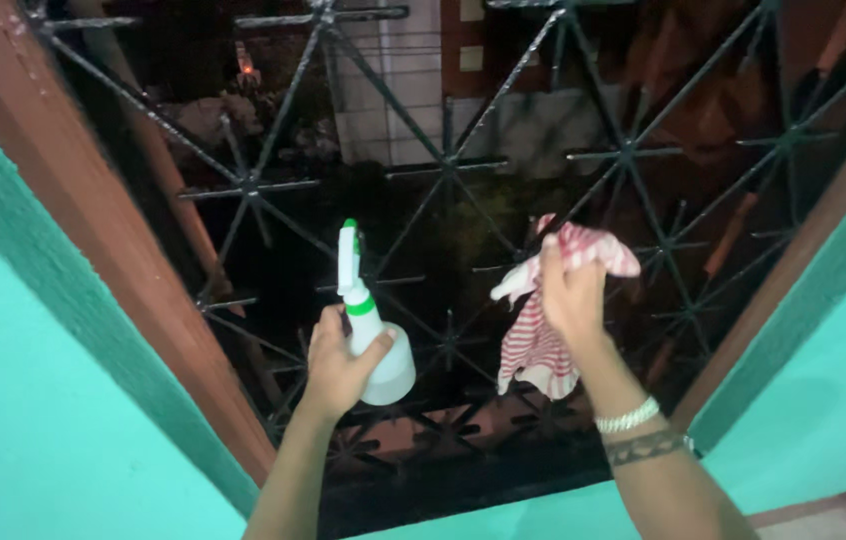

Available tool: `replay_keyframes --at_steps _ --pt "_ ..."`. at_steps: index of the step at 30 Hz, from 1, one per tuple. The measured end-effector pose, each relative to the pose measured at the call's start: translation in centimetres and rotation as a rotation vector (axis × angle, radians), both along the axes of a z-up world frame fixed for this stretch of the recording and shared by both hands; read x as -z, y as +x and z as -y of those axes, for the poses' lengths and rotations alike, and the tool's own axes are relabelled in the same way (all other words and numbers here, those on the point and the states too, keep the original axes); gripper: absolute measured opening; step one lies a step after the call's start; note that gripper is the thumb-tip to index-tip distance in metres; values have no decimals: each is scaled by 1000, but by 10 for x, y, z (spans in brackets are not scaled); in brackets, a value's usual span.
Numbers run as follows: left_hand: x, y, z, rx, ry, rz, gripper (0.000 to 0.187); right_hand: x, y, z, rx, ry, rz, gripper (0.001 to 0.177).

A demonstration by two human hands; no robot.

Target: The person wipes a window and its metal grill using a cloth while holding a spray bottle.

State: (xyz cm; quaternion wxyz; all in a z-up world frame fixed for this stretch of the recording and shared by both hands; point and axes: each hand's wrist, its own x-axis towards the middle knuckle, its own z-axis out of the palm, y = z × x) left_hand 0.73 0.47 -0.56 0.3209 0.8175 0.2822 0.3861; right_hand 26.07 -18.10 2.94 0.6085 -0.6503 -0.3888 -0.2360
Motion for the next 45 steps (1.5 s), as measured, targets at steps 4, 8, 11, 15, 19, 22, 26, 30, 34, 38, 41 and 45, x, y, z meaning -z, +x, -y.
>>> replay_keyframes --at_steps 4,8,11,15,19,22,26,30,34,38,41,45 --pt "-2 0 -2 13 -4 -13 73 -19 17 -6 25 -146 -222 50" --pt "4 -1 2 11 23 16 73 -11 9 7 -23 -244 -223 48" --pt "-1 -1 1 1 -1 3 75 9 -7 20 132 -230 60 40" --pt "-6 -2 4 19 -40 -54 74 28 -24 34 231 118 270 30" --pt "-6 -1 5 13 -57 -47 77 43 -25 35 56 476 -309 31" --pt "-2 -3 4 17 -24 -41 75 44 -6 13 -353 706 -722 30" --pt "-4 -1 3 8 -26 -51 73 27 17 -4 -554 664 -987 32" --pt "-4 -1 5 -10 -23 -18 75 9 -6 15 -675 667 -1052 18" --pt "-4 -3 5 8 -34 -27 71 -9 -52 38 -730 640 -1114 26" --pt "-4 -2 4 -1 -24 -12 73 -22 -45 23 -730 633 -1243 29" --pt "-7 -2 5 2 -18 -30 73 -25 -26 10 -673 532 -1236 34" --pt "-6 -2 6 -12 -39 -14 77 -7 -12 15 -765 487 -1093 17"
